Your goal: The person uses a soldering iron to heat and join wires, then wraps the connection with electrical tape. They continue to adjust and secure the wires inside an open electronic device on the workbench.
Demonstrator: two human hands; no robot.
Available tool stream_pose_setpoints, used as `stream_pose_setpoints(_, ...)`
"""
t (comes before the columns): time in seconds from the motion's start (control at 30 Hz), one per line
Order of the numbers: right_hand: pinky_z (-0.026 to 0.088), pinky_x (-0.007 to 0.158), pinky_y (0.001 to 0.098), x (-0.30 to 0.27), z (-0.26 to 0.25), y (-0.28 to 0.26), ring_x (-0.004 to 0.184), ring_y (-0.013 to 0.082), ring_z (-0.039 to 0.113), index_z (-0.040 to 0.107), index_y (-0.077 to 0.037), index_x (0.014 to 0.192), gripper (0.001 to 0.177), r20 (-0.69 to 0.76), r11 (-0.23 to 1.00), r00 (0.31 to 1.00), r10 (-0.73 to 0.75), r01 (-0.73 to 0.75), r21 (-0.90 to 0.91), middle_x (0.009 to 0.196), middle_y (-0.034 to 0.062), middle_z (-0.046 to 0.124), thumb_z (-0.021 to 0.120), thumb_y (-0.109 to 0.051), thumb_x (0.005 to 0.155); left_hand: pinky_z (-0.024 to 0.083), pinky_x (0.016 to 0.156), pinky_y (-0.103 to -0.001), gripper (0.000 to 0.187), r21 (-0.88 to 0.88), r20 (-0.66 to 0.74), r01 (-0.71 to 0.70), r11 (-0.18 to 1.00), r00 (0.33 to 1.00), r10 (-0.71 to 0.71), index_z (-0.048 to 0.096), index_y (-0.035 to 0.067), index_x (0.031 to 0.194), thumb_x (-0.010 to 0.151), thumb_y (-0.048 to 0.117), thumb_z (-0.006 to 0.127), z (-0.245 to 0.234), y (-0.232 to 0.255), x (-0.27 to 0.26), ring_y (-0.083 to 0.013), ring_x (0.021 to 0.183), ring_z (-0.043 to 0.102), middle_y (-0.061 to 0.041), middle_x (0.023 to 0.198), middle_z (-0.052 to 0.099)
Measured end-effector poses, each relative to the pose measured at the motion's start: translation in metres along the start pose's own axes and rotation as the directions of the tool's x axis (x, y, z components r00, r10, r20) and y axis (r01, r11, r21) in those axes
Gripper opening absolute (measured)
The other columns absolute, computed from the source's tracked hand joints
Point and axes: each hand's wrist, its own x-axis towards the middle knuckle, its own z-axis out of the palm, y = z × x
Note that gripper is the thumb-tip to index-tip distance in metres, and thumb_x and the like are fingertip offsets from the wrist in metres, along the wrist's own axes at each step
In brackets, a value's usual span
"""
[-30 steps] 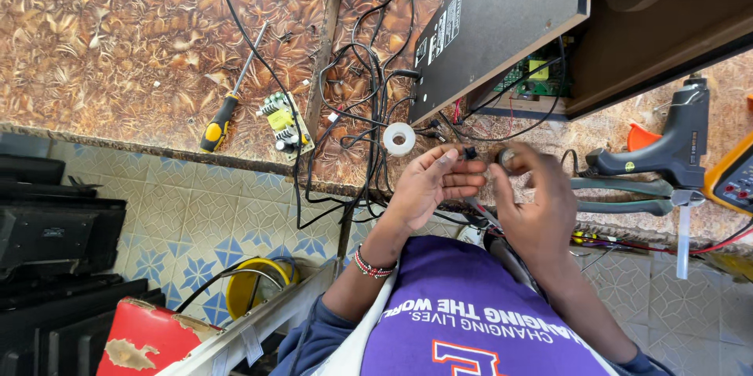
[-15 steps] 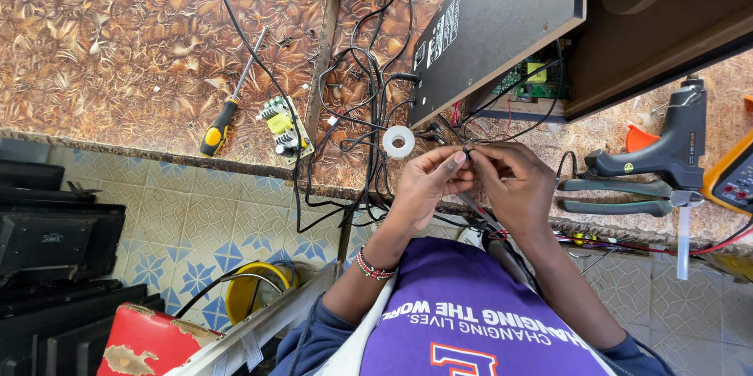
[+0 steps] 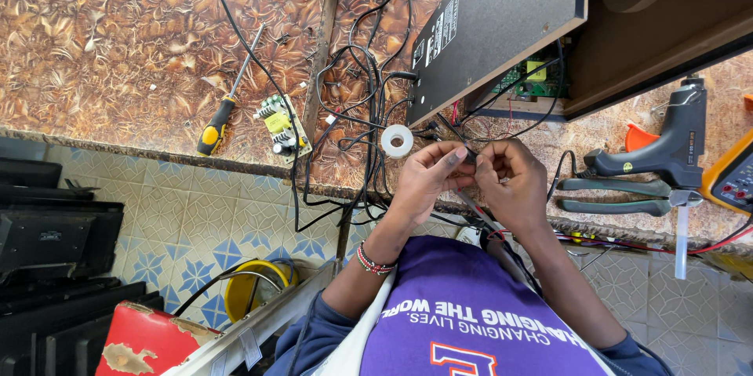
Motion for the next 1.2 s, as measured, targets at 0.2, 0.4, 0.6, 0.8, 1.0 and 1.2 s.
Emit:
stream_pose_setpoints(0.2, 0.049, 0.050, 0.0301, 0.005, -0.003, 0.004, 0.066, 0.0198, 0.061, 0.064, 0.005, 0.097, 0.005, 0.037, 0.996, 0.996, 0.080, -0.081, 0.030, 0.076, 0.0153, 0.058, 0.059, 0.003, 0.098, 0.068, 0.074, -0.032, 0.031, -0.022, 0.012, 0.074, 0.997, 0.997, -0.073, 0.072, -0.002, 0.112, 0.091, 0.019, 0.081, -0.002, 0.003, 0.003, -0.0175, 0.079, 0.077, -0.015, 0.097, 0.077)
stream_pose_setpoints(0.4, 0.048, 0.049, 0.0344, 0.010, -0.007, -0.027, 0.063, 0.0255, 0.059, 0.058, 0.009, 0.110, 0.013, -0.007, 0.996, 1.000, 0.030, -0.030, -0.090, 0.080, 0.0198, 0.059, 0.063, 0.002, 0.099, 0.068, 0.074, -0.032, 0.032, -0.043, -0.007, 0.090, 0.995, 0.996, -0.091, 0.072, -0.004, 0.109, 0.088, 0.016, 0.084, 0.005, 0.008, 0.001, -0.0194, 0.079, 0.078, -0.016, 0.094, 0.077)
stream_pose_setpoints(0.6, 0.053, 0.051, 0.0305, -0.006, 0.002, -0.038, 0.064, 0.0247, 0.064, 0.072, 0.002, 0.105, 0.009, -0.122, 0.921, 0.954, -0.273, 0.223, -0.320, 0.083, 0.0142, 0.062, 0.074, 0.000, 0.096, 0.067, 0.077, -0.035, 0.030, -0.020, -0.064, 0.030, 0.999, 0.997, -0.031, 0.074, -0.003, 0.109, 0.090, 0.019, 0.083, 0.011, 0.001, 0.004, -0.0200, 0.080, 0.077, -0.015, 0.093, 0.077)
stream_pose_setpoints(0.8, 0.059, 0.060, 0.0342, -0.002, 0.020, -0.018, 0.076, 0.0287, 0.073, 0.082, -0.009, 0.102, 0.013, -0.233, 0.868, 0.901, -0.367, 0.242, -0.434, 0.088, 0.0091, 0.071, 0.086, -0.008, 0.090, 0.066, 0.082, -0.039, 0.029, -0.024, -0.080, 0.025, 0.999, 0.996, -0.027, 0.075, -0.002, 0.113, 0.097, 0.022, 0.072, 0.019, 0.022, -0.009, -0.0188, 0.083, 0.075, -0.014, 0.097, 0.077)
stream_pose_setpoints(1.0, 0.059, 0.066, 0.0403, 0.002, 0.027, -0.006, 0.076, 0.0323, 0.074, 0.083, -0.014, 0.096, 0.012, -0.356, 0.943, 0.904, -0.235, 0.124, -0.307, 0.081, 0.0105, 0.073, 0.087, -0.013, 0.085, 0.063, 0.089, -0.036, 0.033, 0.038, -0.024, -0.002, 0.999, 1.000, 0.003, 0.074, -0.002, 0.121, 0.098, 0.020, 0.066, 0.024, 0.032, -0.018, -0.0180, 0.090, 0.073, -0.013, 0.105, 0.076)
stream_pose_setpoints(1.2, 0.056, 0.070, 0.0370, -0.004, 0.036, 0.000, 0.075, 0.0261, 0.070, 0.084, -0.014, 0.093, 0.012, -0.415, 0.994, 0.910, 0.008, -0.051, -0.093, 0.075, 0.0098, 0.069, 0.085, -0.012, 0.081, 0.063, 0.089, -0.039, 0.036, 0.136, 0.053, 0.026, 0.990, 0.998, -0.033, 0.072, -0.002, 0.126, 0.101, 0.021, 0.060, 0.013, 0.043, -0.022, -0.0218, 0.092, 0.074, -0.016, 0.108, 0.076)
